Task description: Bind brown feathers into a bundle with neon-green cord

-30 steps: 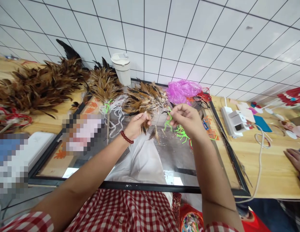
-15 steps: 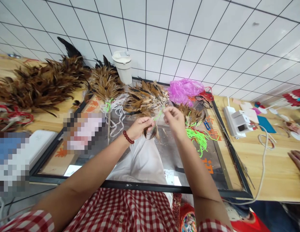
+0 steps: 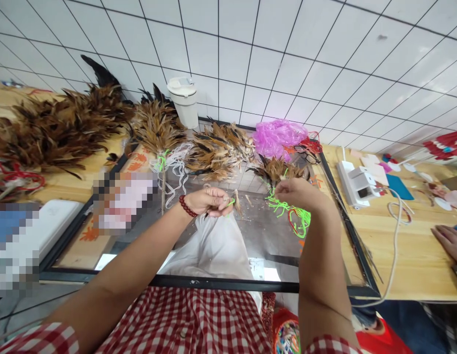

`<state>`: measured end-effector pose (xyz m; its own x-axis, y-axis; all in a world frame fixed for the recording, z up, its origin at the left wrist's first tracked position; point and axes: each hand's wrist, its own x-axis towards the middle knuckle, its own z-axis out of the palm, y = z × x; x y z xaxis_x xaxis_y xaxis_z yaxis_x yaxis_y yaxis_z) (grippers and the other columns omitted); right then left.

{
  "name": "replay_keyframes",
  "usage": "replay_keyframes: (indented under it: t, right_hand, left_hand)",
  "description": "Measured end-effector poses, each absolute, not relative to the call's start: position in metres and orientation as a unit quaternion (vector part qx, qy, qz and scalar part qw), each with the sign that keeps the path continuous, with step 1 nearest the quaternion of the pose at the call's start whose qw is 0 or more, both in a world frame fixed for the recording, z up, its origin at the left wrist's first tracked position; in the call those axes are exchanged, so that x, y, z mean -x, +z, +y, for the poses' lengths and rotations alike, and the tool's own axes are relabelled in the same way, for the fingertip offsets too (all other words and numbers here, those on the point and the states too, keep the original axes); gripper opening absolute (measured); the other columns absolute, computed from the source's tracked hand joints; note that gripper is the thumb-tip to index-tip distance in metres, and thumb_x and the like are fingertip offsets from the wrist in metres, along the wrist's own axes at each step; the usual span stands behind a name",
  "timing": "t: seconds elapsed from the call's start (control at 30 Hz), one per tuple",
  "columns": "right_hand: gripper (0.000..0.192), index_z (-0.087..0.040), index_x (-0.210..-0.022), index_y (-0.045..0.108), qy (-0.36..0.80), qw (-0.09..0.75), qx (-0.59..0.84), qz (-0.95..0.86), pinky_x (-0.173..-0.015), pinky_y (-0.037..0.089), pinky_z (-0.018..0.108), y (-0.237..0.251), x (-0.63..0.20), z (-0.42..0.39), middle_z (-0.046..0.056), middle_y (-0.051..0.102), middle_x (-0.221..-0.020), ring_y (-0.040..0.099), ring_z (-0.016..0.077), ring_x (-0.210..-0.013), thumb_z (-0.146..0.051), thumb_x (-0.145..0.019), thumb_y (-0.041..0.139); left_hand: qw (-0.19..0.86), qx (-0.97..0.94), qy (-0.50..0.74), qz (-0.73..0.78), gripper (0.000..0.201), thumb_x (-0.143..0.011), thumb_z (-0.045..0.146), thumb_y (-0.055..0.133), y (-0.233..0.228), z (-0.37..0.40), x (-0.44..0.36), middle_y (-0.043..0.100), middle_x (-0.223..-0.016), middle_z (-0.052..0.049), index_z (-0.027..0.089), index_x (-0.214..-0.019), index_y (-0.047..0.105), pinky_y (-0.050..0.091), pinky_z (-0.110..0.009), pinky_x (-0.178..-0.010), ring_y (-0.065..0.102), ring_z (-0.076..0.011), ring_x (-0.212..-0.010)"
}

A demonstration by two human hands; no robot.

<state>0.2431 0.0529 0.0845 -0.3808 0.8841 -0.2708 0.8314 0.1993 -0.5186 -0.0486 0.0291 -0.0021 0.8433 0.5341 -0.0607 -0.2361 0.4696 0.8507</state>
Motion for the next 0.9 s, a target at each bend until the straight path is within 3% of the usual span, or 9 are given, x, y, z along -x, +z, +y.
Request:
replay_keyframes:
  t: [0.1, 0.17, 0.23, 0.3, 0.4, 0.47, 0.53, 0.73, 0.9]
  right_hand:
    - [0.030, -0.021, -0.098, 0.069, 0.206, 0.056, 0.553, -0.805, -0.066, 0.049, 0.030, 0.077, -0.230, 0.035, 0.007, 0.070, -0.094, 0.062, 0.0172, -0.072, -0.035, -0.071, 0.069]
    - [0.047, -0.023, -0.123, 0.059, 0.306, 0.130, 0.489, -0.806, -0.067, 0.052, 0.030, 0.075, -0.209, 0.020, 0.009, 0.065, -0.118, 0.064, 0.0160, -0.076, -0.039, -0.080, 0.063]
    - [0.051, -0.024, -0.130, 0.053, 0.390, 0.192, 0.434, -0.789, -0.069, 0.053, 0.029, 0.070, -0.183, 0.006, 0.009, 0.062, -0.125, 0.065, 0.0156, -0.079, -0.040, -0.083, 0.060]
    - [0.049, -0.023, -0.130, 0.053, 0.411, 0.218, 0.427, -0.775, -0.069, 0.053, 0.030, 0.061, -0.161, 0.000, 0.009, 0.067, -0.116, 0.066, 0.0160, -0.076, -0.037, -0.084, 0.059]
    - [0.024, -0.019, -0.101, 0.068, 0.401, 0.248, 0.437, -0.766, -0.070, 0.051, 0.030, 0.045, -0.149, 0.008, 0.005, 0.071, -0.086, 0.065, 0.0165, -0.072, -0.033, -0.084, 0.058]
    - [0.020, -0.017, -0.084, 0.067, 0.392, 0.267, 0.468, -0.746, -0.060, 0.047, 0.027, 0.037, -0.152, 0.018, 0.003, 0.066, -0.070, 0.058, 0.0135, -0.060, -0.035, -0.084, 0.058]
    - [0.023, -0.017, -0.083, 0.064, 0.405, 0.297, 0.485, -0.716, -0.053, 0.043, 0.024, 0.031, -0.157, 0.028, 0.000, 0.059, -0.063, 0.051, 0.0109, -0.054, -0.039, -0.085, 0.057]
    - [0.047, -0.024, -0.120, 0.059, 0.461, 0.371, 0.405, -0.697, -0.062, 0.047, 0.026, 0.015, -0.150, 0.040, 0.002, 0.058, -0.089, 0.055, 0.0113, -0.069, -0.041, -0.077, 0.070]
    - [0.026, -0.026, -0.104, 0.072, 0.433, 0.419, 0.361, -0.712, -0.075, 0.048, 0.031, 0.009, -0.142, 0.046, 0.002, 0.061, -0.084, 0.057, 0.0144, -0.079, -0.036, -0.080, 0.069]
  left_hand:
    - [0.852, -0.438, 0.240, 0.158, 0.037, -0.065, 0.046, 0.077, -0.002, 0.030, 0.046, 0.057, -0.063, -0.007, 0.013, -0.060, 0.060, 0.024, -0.022, -0.038, 0.040, -0.0058, -0.041]
    - [0.853, -0.435, 0.240, 0.157, 0.037, -0.066, 0.045, 0.077, -0.003, 0.029, 0.044, 0.055, -0.062, -0.006, 0.013, -0.061, 0.059, 0.025, -0.021, -0.038, 0.042, -0.0061, -0.042]
    - [0.850, -0.437, 0.245, 0.160, 0.038, -0.066, 0.046, 0.077, -0.004, 0.028, 0.044, 0.055, -0.063, -0.005, 0.012, -0.063, 0.059, 0.026, -0.021, -0.038, 0.043, -0.0061, -0.043]
    - [0.842, -0.442, 0.255, 0.176, 0.040, -0.067, 0.048, 0.076, -0.006, 0.028, 0.043, 0.055, -0.063, -0.004, 0.012, -0.064, 0.057, 0.027, -0.020, -0.038, 0.044, -0.0057, -0.044]
    - [0.817, -0.452, 0.279, 0.225, 0.042, -0.069, 0.050, 0.073, -0.009, 0.029, 0.040, 0.052, -0.059, -0.001, 0.013, -0.066, 0.053, 0.024, -0.018, -0.037, 0.041, -0.0045, -0.042]
    - [0.785, -0.466, 0.310, 0.267, 0.044, -0.069, 0.052, 0.072, -0.011, 0.031, 0.036, 0.049, -0.057, 0.002, 0.013, -0.067, 0.052, 0.021, -0.016, -0.036, 0.040, -0.0037, -0.042]
    - [0.740, -0.479, 0.360, 0.307, 0.045, -0.071, 0.054, 0.069, -0.013, 0.033, 0.030, 0.049, -0.058, 0.003, 0.013, -0.067, 0.051, 0.020, -0.016, -0.037, 0.039, -0.0026, -0.042]
    - [0.676, -0.475, 0.446, 0.345, 0.042, -0.075, 0.052, 0.064, -0.017, 0.037, 0.020, 0.045, -0.056, 0.005, 0.014, -0.067, 0.048, 0.021, -0.017, -0.040, 0.035, -0.0016, -0.041]
    - [0.703, -0.465, 0.435, 0.315, 0.047, -0.069, 0.056, 0.069, -0.014, 0.035, 0.021, 0.047, -0.059, 0.005, 0.013, -0.071, 0.051, 0.020, -0.017, -0.040, 0.035, -0.0009, -0.041]
